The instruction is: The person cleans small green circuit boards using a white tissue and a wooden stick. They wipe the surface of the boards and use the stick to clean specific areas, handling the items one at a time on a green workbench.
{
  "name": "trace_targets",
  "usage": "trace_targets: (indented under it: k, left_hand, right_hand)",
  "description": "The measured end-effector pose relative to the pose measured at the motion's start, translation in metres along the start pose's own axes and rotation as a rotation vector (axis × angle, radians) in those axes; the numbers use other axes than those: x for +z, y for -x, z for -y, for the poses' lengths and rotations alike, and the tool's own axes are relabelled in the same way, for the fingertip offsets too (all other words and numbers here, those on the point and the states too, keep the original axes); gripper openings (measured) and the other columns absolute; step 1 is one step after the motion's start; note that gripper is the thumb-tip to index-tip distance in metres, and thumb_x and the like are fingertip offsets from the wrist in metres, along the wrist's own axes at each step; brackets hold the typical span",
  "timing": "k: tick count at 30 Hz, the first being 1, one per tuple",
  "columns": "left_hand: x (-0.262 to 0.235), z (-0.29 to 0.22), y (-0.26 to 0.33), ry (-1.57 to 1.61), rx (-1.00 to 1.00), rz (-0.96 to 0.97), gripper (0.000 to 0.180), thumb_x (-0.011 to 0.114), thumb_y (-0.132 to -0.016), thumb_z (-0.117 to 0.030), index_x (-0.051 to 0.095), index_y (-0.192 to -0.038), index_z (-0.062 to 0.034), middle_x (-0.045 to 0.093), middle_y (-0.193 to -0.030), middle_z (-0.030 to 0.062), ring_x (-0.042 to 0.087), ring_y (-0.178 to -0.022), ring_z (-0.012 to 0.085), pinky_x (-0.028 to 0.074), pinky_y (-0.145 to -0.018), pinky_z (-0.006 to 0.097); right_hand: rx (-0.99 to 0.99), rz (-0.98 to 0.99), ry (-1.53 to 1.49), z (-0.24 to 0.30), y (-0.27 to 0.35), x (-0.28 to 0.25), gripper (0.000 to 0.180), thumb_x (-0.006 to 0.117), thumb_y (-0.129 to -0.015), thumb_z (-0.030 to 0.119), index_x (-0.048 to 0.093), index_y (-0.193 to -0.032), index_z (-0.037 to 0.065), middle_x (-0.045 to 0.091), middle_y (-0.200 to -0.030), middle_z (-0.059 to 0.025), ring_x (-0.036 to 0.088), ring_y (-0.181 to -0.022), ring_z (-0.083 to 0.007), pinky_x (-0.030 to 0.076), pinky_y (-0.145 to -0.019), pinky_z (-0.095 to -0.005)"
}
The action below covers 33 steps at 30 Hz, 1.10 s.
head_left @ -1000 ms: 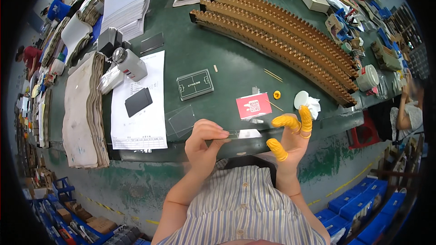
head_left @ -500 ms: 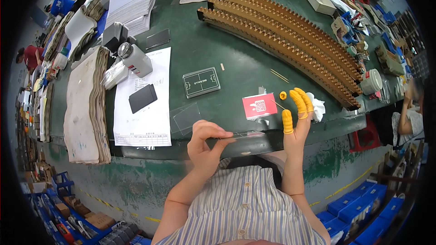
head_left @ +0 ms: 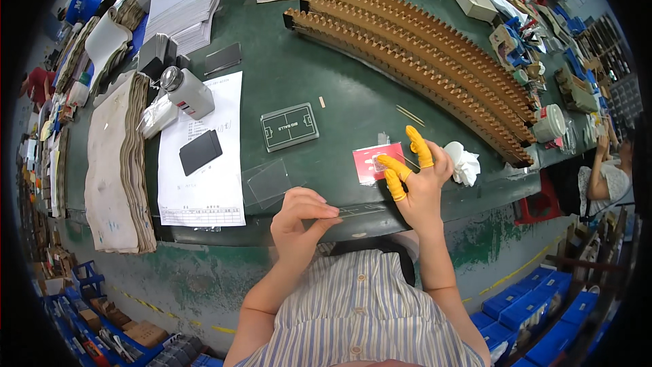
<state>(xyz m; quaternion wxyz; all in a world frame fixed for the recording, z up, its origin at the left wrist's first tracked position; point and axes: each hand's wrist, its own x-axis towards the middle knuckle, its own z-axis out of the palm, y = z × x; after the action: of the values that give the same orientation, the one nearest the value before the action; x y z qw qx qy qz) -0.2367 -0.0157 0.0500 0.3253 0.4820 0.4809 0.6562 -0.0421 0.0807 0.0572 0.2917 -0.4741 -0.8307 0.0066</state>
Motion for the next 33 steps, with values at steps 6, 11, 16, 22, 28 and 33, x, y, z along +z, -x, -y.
trace_targets:
  k: [6, 11, 16, 22, 28, 33]
  left_hand:
    - [0.000, 0.001, 0.000, 0.039, -0.017, -0.022, 0.024, 0.076, -0.062, 0.010, 0.068, -0.078, -0.0070, 0.068, -0.081, 0.0009, 0.053, -0.089, 0.0166, 0.043, -0.080, 0.028]
    - [0.001, 0.003, 0.000, 0.078, -0.047, -0.035, 0.024, 0.076, -0.063, 0.010, 0.067, -0.078, -0.0070, 0.068, -0.081, 0.0012, 0.053, -0.089, 0.0162, 0.044, -0.078, 0.027]
    - [0.001, 0.002, 0.000, 0.100, -0.037, -0.020, 0.024, 0.076, -0.064, 0.009, 0.066, -0.078, -0.0077, 0.070, -0.082, 0.0017, 0.053, -0.090, 0.0161, 0.043, -0.080, 0.028]
    - [0.000, 0.002, 0.002, 0.108, -0.068, -0.007, 0.022, 0.076, -0.065, 0.008, 0.066, -0.077, -0.0078, 0.071, -0.084, 0.0021, 0.053, -0.091, 0.0160, 0.042, -0.082, 0.029]
    - [0.000, -0.001, 0.002, 0.082, -0.085, -0.003, 0.021, 0.076, -0.065, 0.008, 0.067, -0.076, -0.0080, 0.071, -0.083, 0.0017, 0.053, -0.091, 0.0157, 0.042, -0.082, 0.029]
    - [0.002, -0.001, 0.000, 0.057, -0.060, -0.011, 0.022, 0.077, -0.064, 0.007, 0.067, -0.076, -0.0085, 0.071, -0.083, 0.0012, 0.053, -0.089, 0.0154, 0.042, -0.081, 0.029]
  right_hand:
    - [-0.039, 0.068, 0.021, 0.003, -0.001, 0.002, 0.024, 0.061, -0.083, 0.035, 0.073, -0.100, 0.024, 0.049, -0.136, -0.0094, 0.036, -0.122, -0.0278, 0.017, -0.106, -0.0448]
    - [-0.063, 0.085, 0.031, 0.003, -0.001, 0.005, 0.025, 0.060, -0.083, 0.034, 0.073, -0.102, 0.024, 0.049, -0.136, -0.0106, 0.037, -0.122, -0.0289, 0.018, -0.106, -0.0456]
    - [-0.063, 0.072, 0.030, 0.003, 0.001, 0.006, 0.025, 0.061, -0.083, 0.034, 0.073, -0.102, 0.023, 0.049, -0.136, -0.0108, 0.036, -0.122, -0.0296, 0.019, -0.105, -0.0444]
    - [-0.071, 0.068, 0.041, 0.003, 0.001, 0.006, 0.024, 0.062, -0.082, 0.035, 0.073, -0.101, 0.023, 0.048, -0.137, -0.0107, 0.036, -0.122, -0.0303, 0.019, -0.105, -0.0444]
    - [0.095, -0.003, -0.218, -0.001, 0.010, 0.003, 0.028, 0.060, -0.086, 0.027, 0.068, -0.111, 0.018, 0.047, -0.137, -0.0110, 0.035, -0.125, -0.0272, 0.021, -0.105, -0.0419]
    - [0.313, -0.162, -1.229, 0.007, 0.025, -0.002, 0.041, 0.049, -0.093, 0.025, 0.056, -0.122, -0.002, 0.046, -0.134, -0.0138, 0.035, -0.130, -0.0258, 0.021, -0.108, -0.0371]
